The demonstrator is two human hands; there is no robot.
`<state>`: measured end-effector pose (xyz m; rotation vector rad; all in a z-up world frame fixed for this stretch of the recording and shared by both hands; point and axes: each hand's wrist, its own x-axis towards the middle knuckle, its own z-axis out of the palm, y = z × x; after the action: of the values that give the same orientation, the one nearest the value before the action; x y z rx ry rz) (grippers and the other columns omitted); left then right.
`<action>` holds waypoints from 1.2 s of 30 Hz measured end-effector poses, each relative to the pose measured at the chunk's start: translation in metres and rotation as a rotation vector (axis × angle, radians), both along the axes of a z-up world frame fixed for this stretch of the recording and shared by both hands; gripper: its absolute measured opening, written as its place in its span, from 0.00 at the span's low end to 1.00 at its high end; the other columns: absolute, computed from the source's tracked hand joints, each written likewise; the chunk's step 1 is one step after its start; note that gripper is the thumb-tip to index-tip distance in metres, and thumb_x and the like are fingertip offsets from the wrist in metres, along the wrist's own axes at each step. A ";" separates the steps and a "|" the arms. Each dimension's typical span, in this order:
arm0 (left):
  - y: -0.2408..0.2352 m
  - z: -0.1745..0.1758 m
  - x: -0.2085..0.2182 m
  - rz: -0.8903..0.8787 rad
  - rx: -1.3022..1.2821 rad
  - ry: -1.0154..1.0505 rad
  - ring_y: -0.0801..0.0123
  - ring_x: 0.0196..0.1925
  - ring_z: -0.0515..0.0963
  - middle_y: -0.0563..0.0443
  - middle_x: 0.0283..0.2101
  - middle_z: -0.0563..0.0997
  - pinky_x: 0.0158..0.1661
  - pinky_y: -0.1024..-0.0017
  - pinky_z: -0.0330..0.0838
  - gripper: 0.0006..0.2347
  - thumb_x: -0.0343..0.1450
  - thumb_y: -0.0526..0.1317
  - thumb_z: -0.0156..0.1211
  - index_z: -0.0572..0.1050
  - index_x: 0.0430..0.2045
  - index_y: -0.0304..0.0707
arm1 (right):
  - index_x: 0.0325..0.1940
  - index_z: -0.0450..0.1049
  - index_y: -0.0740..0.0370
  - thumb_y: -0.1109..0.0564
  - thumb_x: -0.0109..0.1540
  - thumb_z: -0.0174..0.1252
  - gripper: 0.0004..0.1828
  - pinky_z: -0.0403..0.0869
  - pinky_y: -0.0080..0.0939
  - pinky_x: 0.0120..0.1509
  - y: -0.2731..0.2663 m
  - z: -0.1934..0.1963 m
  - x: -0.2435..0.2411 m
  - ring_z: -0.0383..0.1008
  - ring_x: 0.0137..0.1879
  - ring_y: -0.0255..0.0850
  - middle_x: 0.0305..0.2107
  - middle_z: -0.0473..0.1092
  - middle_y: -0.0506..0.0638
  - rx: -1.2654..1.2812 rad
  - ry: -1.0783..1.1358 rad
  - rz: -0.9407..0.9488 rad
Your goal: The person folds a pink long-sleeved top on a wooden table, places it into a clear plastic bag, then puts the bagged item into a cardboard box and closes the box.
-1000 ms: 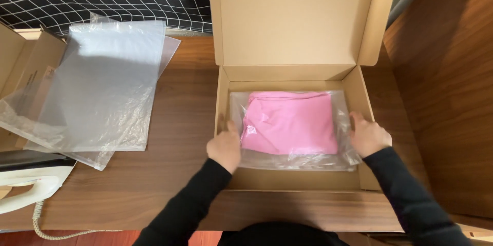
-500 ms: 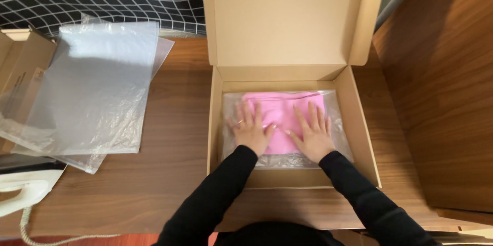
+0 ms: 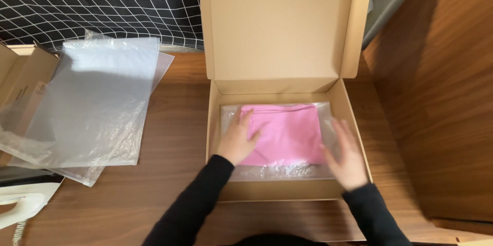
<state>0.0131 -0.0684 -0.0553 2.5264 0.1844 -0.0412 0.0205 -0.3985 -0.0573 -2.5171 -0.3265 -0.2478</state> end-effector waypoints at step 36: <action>0.098 -0.067 -0.086 0.476 -1.280 -0.243 0.64 0.74 0.72 0.43 0.67 0.78 0.78 0.64 0.57 0.25 0.80 0.54 0.38 0.73 0.62 0.34 | 0.70 0.74 0.59 0.53 0.71 0.54 0.23 0.68 0.39 0.70 -0.052 -0.025 -0.019 0.75 0.64 0.38 0.58 0.77 0.52 0.496 0.205 -0.435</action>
<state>-0.0730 0.0299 -0.1227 1.1602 0.4704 0.2555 0.0016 -0.4507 -0.0821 -2.0666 0.3345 -0.2048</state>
